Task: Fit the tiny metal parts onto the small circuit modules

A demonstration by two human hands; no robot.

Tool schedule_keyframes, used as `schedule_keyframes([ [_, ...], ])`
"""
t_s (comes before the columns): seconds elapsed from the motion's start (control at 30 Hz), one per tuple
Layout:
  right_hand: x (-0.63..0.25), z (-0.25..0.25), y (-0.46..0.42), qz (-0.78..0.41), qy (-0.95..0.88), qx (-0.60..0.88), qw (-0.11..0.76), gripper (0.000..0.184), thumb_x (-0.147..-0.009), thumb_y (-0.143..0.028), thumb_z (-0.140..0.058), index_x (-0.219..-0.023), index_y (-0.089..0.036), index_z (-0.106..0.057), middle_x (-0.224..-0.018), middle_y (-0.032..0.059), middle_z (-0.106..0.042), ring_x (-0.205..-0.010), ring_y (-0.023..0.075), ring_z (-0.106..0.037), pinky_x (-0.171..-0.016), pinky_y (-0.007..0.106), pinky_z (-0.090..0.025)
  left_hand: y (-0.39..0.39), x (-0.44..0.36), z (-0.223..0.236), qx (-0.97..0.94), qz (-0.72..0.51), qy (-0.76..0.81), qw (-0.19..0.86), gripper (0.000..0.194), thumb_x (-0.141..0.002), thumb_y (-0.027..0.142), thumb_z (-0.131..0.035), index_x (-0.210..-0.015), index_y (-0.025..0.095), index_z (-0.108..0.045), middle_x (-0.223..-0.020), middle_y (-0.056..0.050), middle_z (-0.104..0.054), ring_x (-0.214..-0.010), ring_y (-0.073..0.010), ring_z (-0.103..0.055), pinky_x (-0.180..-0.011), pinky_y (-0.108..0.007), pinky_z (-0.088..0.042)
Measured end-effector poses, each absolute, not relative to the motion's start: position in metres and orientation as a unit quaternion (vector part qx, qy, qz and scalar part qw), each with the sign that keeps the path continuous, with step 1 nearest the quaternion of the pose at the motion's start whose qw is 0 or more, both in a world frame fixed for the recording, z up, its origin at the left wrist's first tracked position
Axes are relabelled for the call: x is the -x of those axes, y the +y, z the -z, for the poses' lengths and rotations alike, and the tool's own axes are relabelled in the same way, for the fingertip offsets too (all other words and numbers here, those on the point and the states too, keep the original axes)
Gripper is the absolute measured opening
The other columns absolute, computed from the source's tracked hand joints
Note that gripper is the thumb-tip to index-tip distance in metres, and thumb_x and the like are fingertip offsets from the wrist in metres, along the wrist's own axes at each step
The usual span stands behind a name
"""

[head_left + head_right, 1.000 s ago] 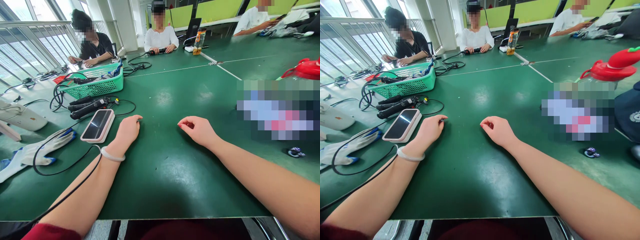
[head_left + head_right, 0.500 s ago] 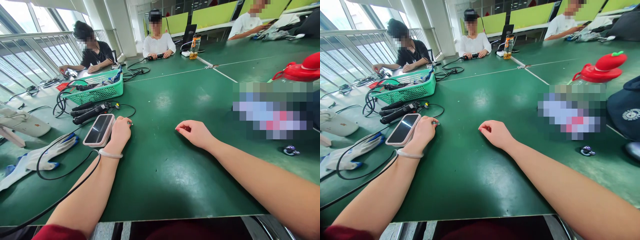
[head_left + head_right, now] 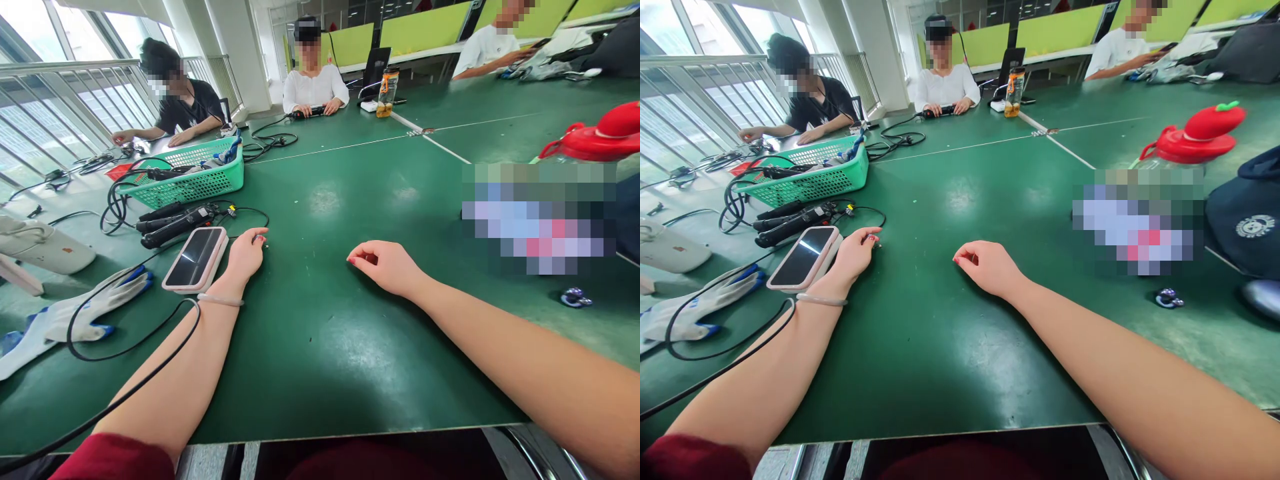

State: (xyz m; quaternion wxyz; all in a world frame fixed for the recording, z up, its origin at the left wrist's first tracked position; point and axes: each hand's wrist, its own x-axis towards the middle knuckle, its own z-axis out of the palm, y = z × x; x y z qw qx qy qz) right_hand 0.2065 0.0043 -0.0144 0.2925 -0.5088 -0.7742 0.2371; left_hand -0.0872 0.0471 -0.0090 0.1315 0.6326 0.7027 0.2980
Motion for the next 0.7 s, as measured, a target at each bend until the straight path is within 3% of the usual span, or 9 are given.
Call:
schedule_keyframes([
  [0.23, -0.198, 0.018, 0.006, -0.244, -0.811, 0.458, 0.268, 0.014, -0.079, -0.029, -0.063, -0.087, -0.02, -0.07, -0.074, -0.0004, -0.064, -0.062, 0.012, -0.053, -0.063, 0.027, -0.043, 0.015, 0.03, 0.004, -0.734, -0.292, 0.506, 0.346, 0.037, -0.09, 0.026, -0.041, -0.12, 0.016, -0.06, -0.1, -0.006, -0.068, -0.093, -0.0145, -0.06, -0.091, -0.029, -0.044],
  [0.33, -0.196, 0.019, 0.005, -0.217, -0.835, 0.441, 0.248, 0.027, -0.077, -0.027, -0.068, -0.103, -0.021, -0.07, -0.081, 0.0007, -0.064, -0.065, 0.0125, -0.054, -0.066, 0.028, -0.044, -0.005, 0.006, -0.004, -0.727, -0.326, 0.428, 0.427, 0.036, -0.091, 0.028, -0.042, -0.121, 0.017, -0.058, -0.102, -0.006, -0.067, -0.094, -0.0145, -0.059, -0.089, -0.028, -0.045],
  [0.47, -0.195, 0.02, 0.004, -0.201, -0.846, 0.438, 0.227, 0.032, -0.079, -0.026, -0.066, -0.111, -0.022, -0.068, -0.095, 0.0039, -0.064, -0.073, 0.0145, -0.058, -0.072, 0.031, -0.049, -0.012, 0.0, -0.007, -0.698, -0.358, 0.467, 0.408, 0.034, -0.091, 0.026, -0.042, -0.12, 0.017, -0.058, -0.104, -0.006, -0.068, -0.096, -0.0144, -0.059, -0.091, -0.028, -0.043],
  [0.57, -0.194, 0.022, 0.005, -0.171, -0.843, 0.449, 0.243, 0.036, -0.078, -0.027, -0.068, -0.113, -0.022, -0.067, -0.11, 0.0074, -0.062, -0.09, 0.0196, -0.06, -0.085, 0.037, -0.049, -0.008, 0.004, -0.001, -0.679, -0.351, 0.517, 0.384, 0.033, -0.092, 0.025, -0.041, -0.118, 0.019, -0.059, -0.104, -0.005, -0.069, -0.096, -0.0146, -0.06, -0.092, -0.029, -0.043],
  [0.7, -0.194, 0.022, 0.007, -0.152, -0.848, 0.439, 0.255, 0.035, -0.078, -0.027, -0.068, -0.113, -0.023, -0.067, -0.104, 0.008, -0.068, -0.103, 0.0255, -0.057, -0.093, 0.047, -0.046, -0.003, 0.008, 0.008, -0.664, -0.342, 0.555, 0.366, 0.031, -0.091, 0.028, -0.042, -0.113, 0.022, -0.063, -0.101, -0.004, -0.07, -0.084, -0.0139, -0.061, -0.083, -0.029, -0.047],
])
